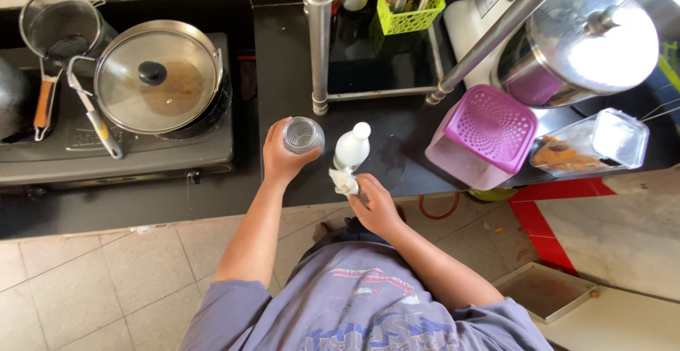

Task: The person wipes several glass jars and plastic containers with a cloth, then places them on a metal shelf. The person also moves a green basket and a white bottle, arranging them on the shelf. The person handles a plastic container with a lid and places it on the shelf.

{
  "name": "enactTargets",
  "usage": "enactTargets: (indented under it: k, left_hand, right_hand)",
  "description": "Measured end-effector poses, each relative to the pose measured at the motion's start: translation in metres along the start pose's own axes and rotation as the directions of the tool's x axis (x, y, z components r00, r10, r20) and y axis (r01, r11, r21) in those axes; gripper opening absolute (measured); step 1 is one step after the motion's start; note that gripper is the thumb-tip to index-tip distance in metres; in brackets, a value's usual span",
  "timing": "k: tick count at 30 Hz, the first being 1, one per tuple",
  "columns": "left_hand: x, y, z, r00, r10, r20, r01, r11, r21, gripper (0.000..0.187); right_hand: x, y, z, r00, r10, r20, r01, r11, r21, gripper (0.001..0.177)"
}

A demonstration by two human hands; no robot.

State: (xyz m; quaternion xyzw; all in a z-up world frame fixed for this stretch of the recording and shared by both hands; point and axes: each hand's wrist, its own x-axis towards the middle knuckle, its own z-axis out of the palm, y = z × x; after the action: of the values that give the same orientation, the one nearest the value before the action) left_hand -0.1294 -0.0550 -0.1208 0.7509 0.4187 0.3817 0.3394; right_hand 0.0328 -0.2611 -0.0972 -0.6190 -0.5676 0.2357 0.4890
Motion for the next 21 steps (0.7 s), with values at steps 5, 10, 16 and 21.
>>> enactTargets:
  k: [5, 10, 16, 21]
  left_hand:
    - [-0.026, 0.011, -0.021, 1.000, 0.023, -0.017, -0.022, 0.998, 0.064, 0.083]
    - [-0.062, 0.014, -0.029, 0.996, 0.076, 0.043, -0.080, 0.992, 0.096, 0.077]
    - [-0.075, 0.009, -0.022, 0.992, 0.111, 0.054, -0.115, 0.991, 0.071, 0.077]
    - [-0.074, 0.003, -0.020, 0.981, 0.173, 0.086, -0.182, 0.976, 0.118, 0.064]
  right_hand:
    - [0.005, 0.001, 0.041, 0.988, -0.143, -0.064, 0.142, 0.990, -0.022, 0.032]
    - [0.031, -0.009, 0.068, 0.940, -0.329, -0.091, 0.304, 0.928, -0.217, 0.040]
    - [0.067, -0.035, 0.083, 0.978, -0.192, 0.082, 0.206, 0.948, -0.242, 0.046]
    - [0.089, -0.040, 0.075, 0.898, -0.349, 0.269, 0.420, 0.863, -0.281, 0.036]
